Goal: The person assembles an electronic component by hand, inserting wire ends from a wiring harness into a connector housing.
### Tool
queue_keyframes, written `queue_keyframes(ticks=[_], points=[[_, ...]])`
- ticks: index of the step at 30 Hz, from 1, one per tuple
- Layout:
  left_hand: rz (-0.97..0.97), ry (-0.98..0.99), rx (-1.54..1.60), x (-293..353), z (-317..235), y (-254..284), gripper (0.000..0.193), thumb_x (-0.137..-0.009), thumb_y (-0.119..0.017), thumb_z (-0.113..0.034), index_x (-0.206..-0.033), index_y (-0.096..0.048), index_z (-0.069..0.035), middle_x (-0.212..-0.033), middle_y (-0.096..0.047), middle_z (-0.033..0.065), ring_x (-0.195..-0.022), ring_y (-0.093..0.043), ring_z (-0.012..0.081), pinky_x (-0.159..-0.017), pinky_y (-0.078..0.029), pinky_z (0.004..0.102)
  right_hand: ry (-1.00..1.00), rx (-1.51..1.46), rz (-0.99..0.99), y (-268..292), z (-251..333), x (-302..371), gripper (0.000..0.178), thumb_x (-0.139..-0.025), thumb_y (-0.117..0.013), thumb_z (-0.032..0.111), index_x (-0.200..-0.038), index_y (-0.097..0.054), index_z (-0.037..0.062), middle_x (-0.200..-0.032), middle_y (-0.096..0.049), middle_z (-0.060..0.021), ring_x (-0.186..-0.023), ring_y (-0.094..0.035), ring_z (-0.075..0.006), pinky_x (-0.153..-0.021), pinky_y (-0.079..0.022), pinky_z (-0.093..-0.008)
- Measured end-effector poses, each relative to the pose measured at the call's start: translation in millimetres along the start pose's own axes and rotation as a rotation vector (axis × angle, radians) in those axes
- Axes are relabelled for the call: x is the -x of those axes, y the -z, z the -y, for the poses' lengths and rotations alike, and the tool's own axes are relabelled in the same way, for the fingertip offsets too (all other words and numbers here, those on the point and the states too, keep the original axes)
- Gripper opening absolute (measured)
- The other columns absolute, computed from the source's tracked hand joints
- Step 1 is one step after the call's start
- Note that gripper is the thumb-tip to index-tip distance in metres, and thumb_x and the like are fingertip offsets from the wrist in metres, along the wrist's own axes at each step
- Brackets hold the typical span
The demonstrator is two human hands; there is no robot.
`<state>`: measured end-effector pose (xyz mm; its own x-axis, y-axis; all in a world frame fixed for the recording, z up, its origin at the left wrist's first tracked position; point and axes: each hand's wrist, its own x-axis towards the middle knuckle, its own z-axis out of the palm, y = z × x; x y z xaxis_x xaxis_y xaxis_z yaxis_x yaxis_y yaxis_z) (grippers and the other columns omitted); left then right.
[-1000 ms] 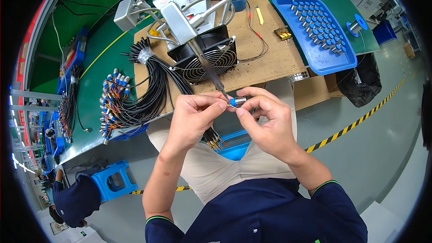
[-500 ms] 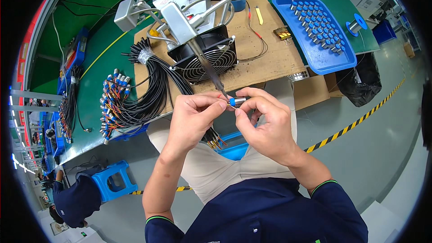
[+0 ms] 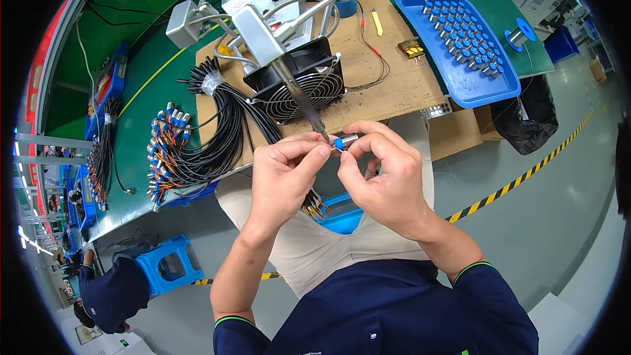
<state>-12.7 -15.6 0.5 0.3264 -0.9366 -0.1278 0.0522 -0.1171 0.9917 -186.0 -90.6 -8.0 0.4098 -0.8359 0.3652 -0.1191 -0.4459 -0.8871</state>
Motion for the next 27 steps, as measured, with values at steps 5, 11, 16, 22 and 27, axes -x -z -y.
queue_keyframes(ticks=[5, 11, 16, 22, 27], points=[[-0.004, -0.019, 0.004, -0.1, 0.2, -0.9, 0.017, -0.102, -0.077, -0.006, -0.108, -0.082, 0.009, -0.116, -0.076, 0.0118, -0.064, -0.055, 0.0016, -0.051, -0.038, 0.0196, 0.067, 0.037, -0.028, -1.3, -0.4, -1.3, 0.012, -0.082, -0.078, -0.001, -0.083, -0.066, -0.0026, -0.093, -0.075, -0.0201, -0.087, -0.077, -0.0349, -0.066, -0.059, -0.0409], [-0.037, -0.018, 0.010, 2.6, 2.1, -0.3, 0.017, -0.102, -0.077, -0.005, -0.108, -0.081, 0.010, -0.119, -0.076, 0.0129, -0.063, -0.057, 0.0031, -0.051, -0.040, 0.0200, 0.047, 0.034, -0.022, -2.1, 3.2, -2.5, 0.012, -0.082, -0.078, -0.001, -0.083, -0.066, -0.0023, -0.093, -0.075, -0.0195, -0.087, -0.077, -0.0346, -0.067, -0.059, -0.0407], [-0.061, -0.008, 0.018, 4.4, -1.7, -2.4, 0.017, -0.102, -0.077, -0.004, -0.107, -0.081, 0.011, -0.120, -0.076, 0.0141, -0.064, -0.058, 0.0040, -0.051, -0.041, 0.0204, 0.065, 0.034, -0.031, -2.5, 2.8, -2.3, 0.012, -0.082, -0.078, -0.001, -0.083, -0.066, -0.0023, -0.093, -0.075, -0.0190, -0.087, -0.077, -0.0342, -0.066, -0.059, -0.0404], [-0.064, -0.033, 0.014, 5.5, -0.7, -1.9, 0.017, -0.101, -0.077, -0.005, -0.108, -0.081, 0.010, -0.118, -0.076, 0.0136, -0.066, -0.058, 0.0042, -0.053, -0.042, 0.0209, 0.062, 0.038, -0.035, -2.9, 4.2, -2.6, 0.012, -0.081, -0.078, -0.001, -0.083, -0.066, -0.0022, -0.094, -0.075, -0.0191, -0.085, -0.077, -0.0341, -0.066, -0.059, -0.0404], [-0.067, -0.029, 0.012, 5.4, -2.7, -3.0, 0.017, -0.101, -0.078, -0.006, -0.107, -0.082, 0.009, -0.117, -0.076, 0.0133, -0.067, -0.058, 0.0047, -0.054, -0.043, 0.0216, 0.072, 0.050, -0.048, -3.4, 4.6, -3.2, 0.013, -0.081, -0.078, -0.001, -0.083, -0.066, -0.0018, -0.096, -0.075, -0.0195, -0.084, -0.077, -0.0345, -0.066, -0.059, -0.0405]])
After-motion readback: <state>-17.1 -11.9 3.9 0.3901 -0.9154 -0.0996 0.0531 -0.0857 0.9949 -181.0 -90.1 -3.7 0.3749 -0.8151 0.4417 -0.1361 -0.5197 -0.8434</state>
